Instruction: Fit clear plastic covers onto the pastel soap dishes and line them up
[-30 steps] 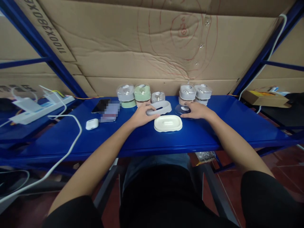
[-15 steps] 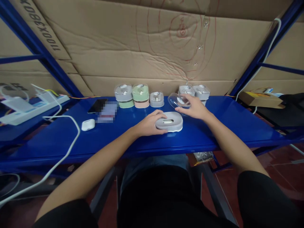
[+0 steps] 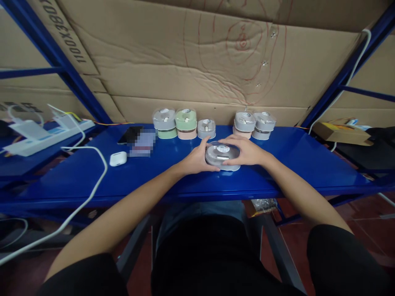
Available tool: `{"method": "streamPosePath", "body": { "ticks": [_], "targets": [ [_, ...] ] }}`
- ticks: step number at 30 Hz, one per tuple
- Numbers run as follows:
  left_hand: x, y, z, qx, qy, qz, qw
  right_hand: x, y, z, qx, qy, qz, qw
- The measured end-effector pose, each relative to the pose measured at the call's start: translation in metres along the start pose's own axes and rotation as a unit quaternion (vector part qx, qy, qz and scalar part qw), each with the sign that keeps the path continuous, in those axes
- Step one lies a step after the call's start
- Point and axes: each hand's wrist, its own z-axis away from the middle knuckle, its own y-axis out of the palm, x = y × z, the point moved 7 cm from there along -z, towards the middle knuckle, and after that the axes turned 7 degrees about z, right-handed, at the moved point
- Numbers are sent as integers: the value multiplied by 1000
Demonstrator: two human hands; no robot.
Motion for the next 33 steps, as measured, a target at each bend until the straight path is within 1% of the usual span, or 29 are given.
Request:
{"method": "streamPosePath", "body": {
  "ticks": [3,7,9,13,15,17,18,20,22,24,25,26,28,29,31,33],
  "targets": [
    [1,2,0,4,3,7,1000,4,11,-2,19,4,3,1000],
    [2,2,1,6,-15,-20,1000,-2,21,4,31,35,12,999],
    [1,2,1,7,-13,-33,999,-5,24,10,19,41,20,999],
    [-5,7,2,13,11,-53,998,-3,27,22,-12,29,34,999],
    [-7,11,1,32,16,-65,997,0,26,28,-11,30,38,999],
    [-8,11,-1,49,13,-79,996,2,21,39,-9,40,40,998],
    [-8,8,-4,50,14,-91,995,1,16,47,-11,52,44,998],
    [-12,-1,-14,25,30,-139,990,-7,2,72,-18,94,59,994],
    [-16,-10,-29,-6,61,-220,974,-26,-18,109,-30,159,85,983],
    [-17,-12,-47,-15,77,-299,951,-56,-43,151,-52,250,123,959],
    [-14,-11,-57,-13,72,-327,942,-74,-56,172,-58,302,145,940],
    [-11,-10,-67,-15,56,-344,937,-94,-69,192,-60,360,170,915],
    [-6,-9,-81,-34,16,-354,934,-136,-91,223,-52,476,203,854],
    [-4,-8,-85,-46,-1,-353,934,-154,-100,231,-51,517,205,829],
    [-7,-4,-86,-59,-14,-349,935,-187,-114,236,-69,580,183,791],
    [-16,0,-77,-54,-10,-348,936,-213,-122,223,-89,600,169,777]
  ]
}}
